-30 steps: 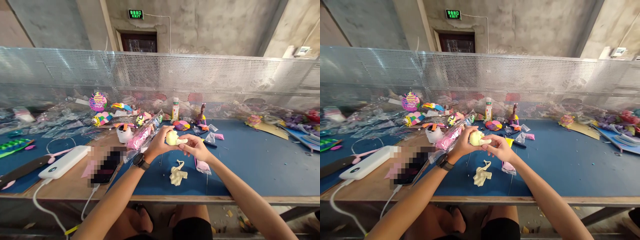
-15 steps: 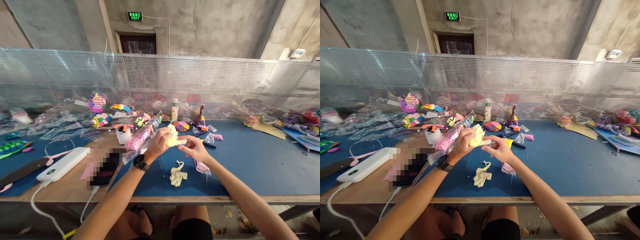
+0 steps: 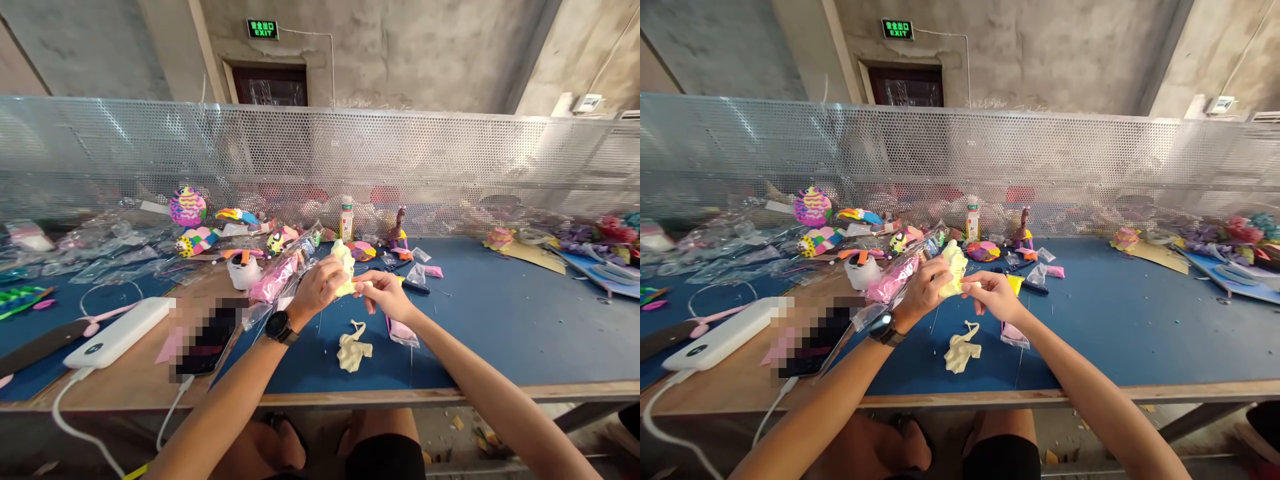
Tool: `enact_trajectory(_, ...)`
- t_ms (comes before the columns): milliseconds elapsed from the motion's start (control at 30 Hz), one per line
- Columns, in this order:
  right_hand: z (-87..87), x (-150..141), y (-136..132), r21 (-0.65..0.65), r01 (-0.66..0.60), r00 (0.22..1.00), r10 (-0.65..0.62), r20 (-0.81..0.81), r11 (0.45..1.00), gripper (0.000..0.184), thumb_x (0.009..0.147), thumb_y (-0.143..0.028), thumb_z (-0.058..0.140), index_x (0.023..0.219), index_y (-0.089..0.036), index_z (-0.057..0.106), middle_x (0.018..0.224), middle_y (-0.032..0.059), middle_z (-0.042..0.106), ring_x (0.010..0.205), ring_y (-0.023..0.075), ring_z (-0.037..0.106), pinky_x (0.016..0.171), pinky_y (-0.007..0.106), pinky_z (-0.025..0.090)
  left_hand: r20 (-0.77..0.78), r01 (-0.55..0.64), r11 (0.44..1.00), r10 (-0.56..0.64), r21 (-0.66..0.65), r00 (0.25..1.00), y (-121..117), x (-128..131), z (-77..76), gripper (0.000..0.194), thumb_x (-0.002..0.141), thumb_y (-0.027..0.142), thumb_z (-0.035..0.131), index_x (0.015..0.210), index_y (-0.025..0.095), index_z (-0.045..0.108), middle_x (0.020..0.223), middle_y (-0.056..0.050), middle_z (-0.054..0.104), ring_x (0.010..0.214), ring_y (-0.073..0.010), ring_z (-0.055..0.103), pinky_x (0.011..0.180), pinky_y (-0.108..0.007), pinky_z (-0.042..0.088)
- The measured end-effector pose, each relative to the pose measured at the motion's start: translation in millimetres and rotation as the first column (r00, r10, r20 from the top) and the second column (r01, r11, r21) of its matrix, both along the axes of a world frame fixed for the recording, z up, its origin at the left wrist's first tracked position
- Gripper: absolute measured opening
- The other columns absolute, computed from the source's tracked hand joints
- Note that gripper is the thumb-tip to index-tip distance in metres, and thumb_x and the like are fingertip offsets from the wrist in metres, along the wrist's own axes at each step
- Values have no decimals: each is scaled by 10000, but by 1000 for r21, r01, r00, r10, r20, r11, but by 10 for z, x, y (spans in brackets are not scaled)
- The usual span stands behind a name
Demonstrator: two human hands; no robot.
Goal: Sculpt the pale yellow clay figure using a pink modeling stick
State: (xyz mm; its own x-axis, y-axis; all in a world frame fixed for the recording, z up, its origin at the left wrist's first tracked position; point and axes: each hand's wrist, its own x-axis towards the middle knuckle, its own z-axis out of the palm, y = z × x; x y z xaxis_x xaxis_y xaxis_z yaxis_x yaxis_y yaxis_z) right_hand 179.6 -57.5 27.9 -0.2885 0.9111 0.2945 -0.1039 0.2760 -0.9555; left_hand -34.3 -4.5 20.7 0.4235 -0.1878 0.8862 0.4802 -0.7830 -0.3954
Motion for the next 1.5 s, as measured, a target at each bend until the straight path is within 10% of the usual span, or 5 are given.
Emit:
enact_trajectory(600, -136, -99, 91, -175, 118, 990, -128, -50, 977, 550, 794, -721, 778, 962, -202, 710, 841, 27, 775, 450, 102, 619, 441, 235, 537, -64, -73, 994, 68, -79, 996, 91, -3, -37, 353, 997, 76, 615, 1308, 223, 533, 1213, -99, 628, 1270, -252, 642, 1034, -452, 617)
enact_trajectory(933, -42, -14, 23, 3, 62, 998, -62, 9, 998, 583, 866, -696, 746, 1216, -231, 708, 901, 22, 786, 527, 118, 672, 511, 250, 580, 27, -71, 971, 79, -228, 996, 49, 17, -6, 437, 956, 140, 725, 1315, 220, 488, 1235, -127, 602, 1222, -274, 641, 981, -445, 616)
enact_trajectory(1300, -37, 107, 82, 143, 37, 987, -59, 152, 989, 460, 853, -580, 825, 1072, -181, 763, 596, -35, 675, 473, 113, 620, 464, 214, 524, -6, 16, 929, -20, -371, 1000, 60, -8, -31, 508, 957, 240, 753, 1363, 247, 448, 1267, -130, 591, 1232, -280, 648, 983, -454, 617)
enact_trajectory(1500, -33, 97, 67, 148, 40, 982, -66, 176, 988, 479, 870, -614, 793, 1067, -177, 788, 749, 12, 751, 507, 113, 635, 479, 231, 535, -34, -15, 949, 5, -314, 999, 31, 7, -3, 433, 983, 247, 719, 1329, 228, 460, 1237, -126, 588, 1181, -274, 663, 947, -447, 638)
